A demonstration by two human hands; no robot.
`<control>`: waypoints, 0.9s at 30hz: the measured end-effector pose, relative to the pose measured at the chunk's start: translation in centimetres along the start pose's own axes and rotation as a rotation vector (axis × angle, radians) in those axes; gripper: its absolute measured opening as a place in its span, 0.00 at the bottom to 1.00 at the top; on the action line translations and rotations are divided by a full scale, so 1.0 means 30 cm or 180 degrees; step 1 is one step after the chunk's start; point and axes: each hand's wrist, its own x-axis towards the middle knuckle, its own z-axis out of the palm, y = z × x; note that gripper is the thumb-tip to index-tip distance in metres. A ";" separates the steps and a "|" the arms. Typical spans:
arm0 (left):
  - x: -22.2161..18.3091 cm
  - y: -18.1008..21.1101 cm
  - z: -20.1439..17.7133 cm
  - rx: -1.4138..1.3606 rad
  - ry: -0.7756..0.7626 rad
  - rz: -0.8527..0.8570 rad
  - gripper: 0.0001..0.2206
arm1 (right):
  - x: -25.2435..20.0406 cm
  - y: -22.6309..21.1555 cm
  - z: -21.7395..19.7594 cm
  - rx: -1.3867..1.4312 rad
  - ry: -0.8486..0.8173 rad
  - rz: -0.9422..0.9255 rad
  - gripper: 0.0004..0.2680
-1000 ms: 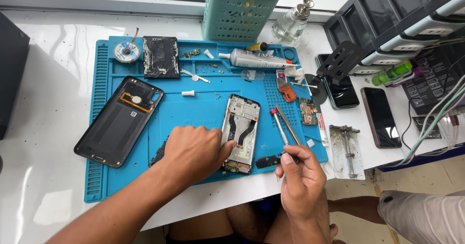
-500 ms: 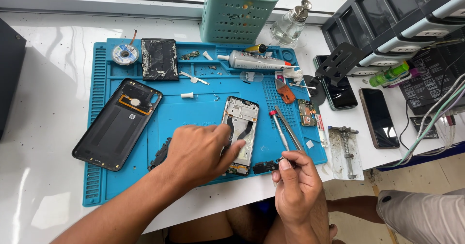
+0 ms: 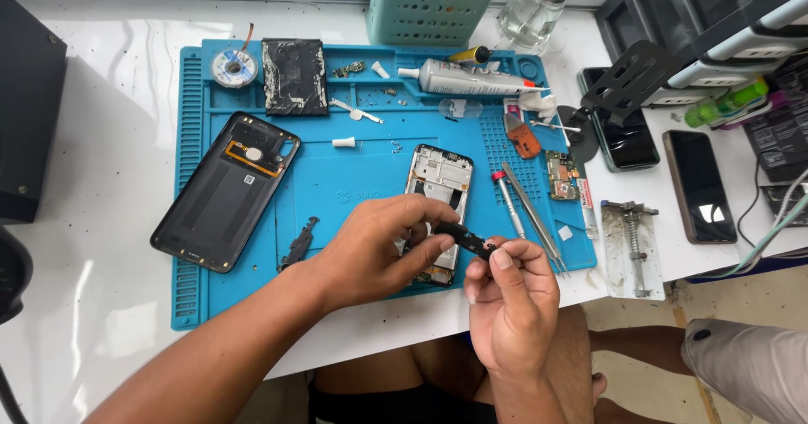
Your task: Cleaning a phone component with a toothbrush and reassembling the internal frame of a mobile device.
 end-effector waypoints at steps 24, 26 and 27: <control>0.019 -0.002 -0.004 -0.1405 0.0357 -0.1309 0.12 | 0.087 -0.158 -0.119 -0.2845 -0.0424 -0.2059 0.04; 0.015 -0.024 0.015 -0.1488 0.0483 -0.1182 0.12 | 0.119 -0.172 -0.161 -0.2928 -0.0475 -0.2046 0.05; 0.015 -0.035 0.024 -0.1571 0.0611 -0.1049 0.14 | 0.136 -0.181 -0.181 -0.3013 -0.0528 -0.2037 0.07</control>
